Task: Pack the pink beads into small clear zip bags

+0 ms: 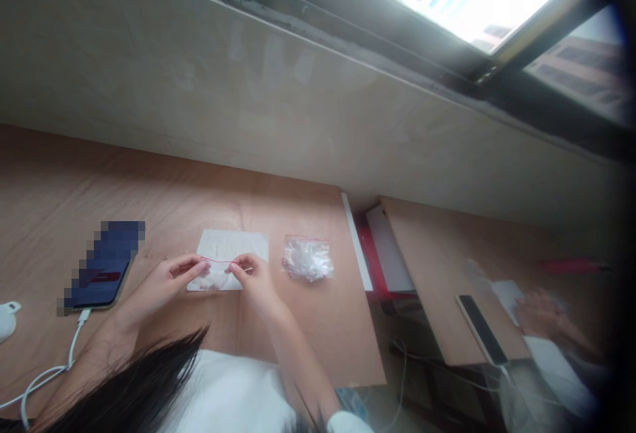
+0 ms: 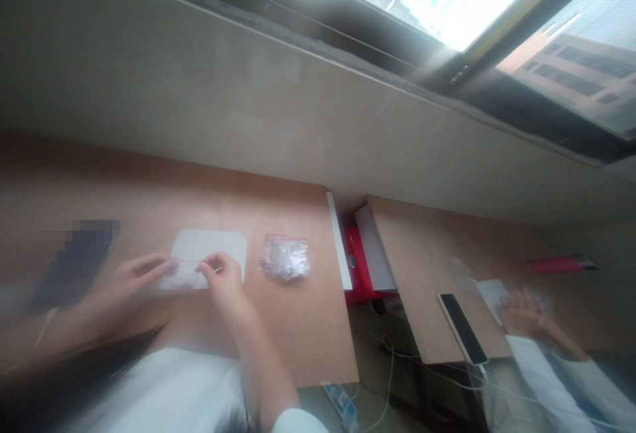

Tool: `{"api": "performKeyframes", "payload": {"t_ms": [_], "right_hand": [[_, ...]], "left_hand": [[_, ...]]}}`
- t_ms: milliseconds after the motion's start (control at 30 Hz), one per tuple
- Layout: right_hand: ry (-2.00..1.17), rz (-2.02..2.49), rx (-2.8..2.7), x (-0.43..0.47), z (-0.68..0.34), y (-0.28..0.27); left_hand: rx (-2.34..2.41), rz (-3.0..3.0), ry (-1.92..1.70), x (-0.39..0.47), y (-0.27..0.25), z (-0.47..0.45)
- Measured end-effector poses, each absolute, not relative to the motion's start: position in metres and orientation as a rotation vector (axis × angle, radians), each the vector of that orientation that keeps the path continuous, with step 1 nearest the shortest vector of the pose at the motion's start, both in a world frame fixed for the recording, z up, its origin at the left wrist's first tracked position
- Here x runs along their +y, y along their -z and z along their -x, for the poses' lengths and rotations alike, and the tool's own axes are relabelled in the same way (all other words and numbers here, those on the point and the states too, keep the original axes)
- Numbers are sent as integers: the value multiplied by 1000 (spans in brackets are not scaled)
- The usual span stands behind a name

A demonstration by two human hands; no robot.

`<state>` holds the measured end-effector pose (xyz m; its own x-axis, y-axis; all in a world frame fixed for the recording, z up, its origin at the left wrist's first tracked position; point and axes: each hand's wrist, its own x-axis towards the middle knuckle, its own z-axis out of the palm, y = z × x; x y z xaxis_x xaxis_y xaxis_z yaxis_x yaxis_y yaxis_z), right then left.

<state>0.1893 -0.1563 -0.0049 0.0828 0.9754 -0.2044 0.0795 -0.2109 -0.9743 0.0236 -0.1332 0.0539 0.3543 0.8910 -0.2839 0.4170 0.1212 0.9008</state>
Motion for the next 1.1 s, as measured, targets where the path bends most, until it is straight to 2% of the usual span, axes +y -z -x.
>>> {"api": "performKeyframes", "payload": {"t_ms": [433, 700, 933, 1100], "right_hand": [[-1327, 1505, -1076, -158, -196, -2], [-1278, 1557, -1041, -159, -196, -2], [-1377, 1473, -1084, -156, -196, -9], [-1308, 1510, -1148, -152, -194, -12]], "left_hand": [[1372, -1631, -466, -127, -44, -18], [1229, -1710, -342, -123, -40, -25], [1253, -1747, -366, -117, -33, -26], [1205, -1780, -361, -120, -23, -38]]}}
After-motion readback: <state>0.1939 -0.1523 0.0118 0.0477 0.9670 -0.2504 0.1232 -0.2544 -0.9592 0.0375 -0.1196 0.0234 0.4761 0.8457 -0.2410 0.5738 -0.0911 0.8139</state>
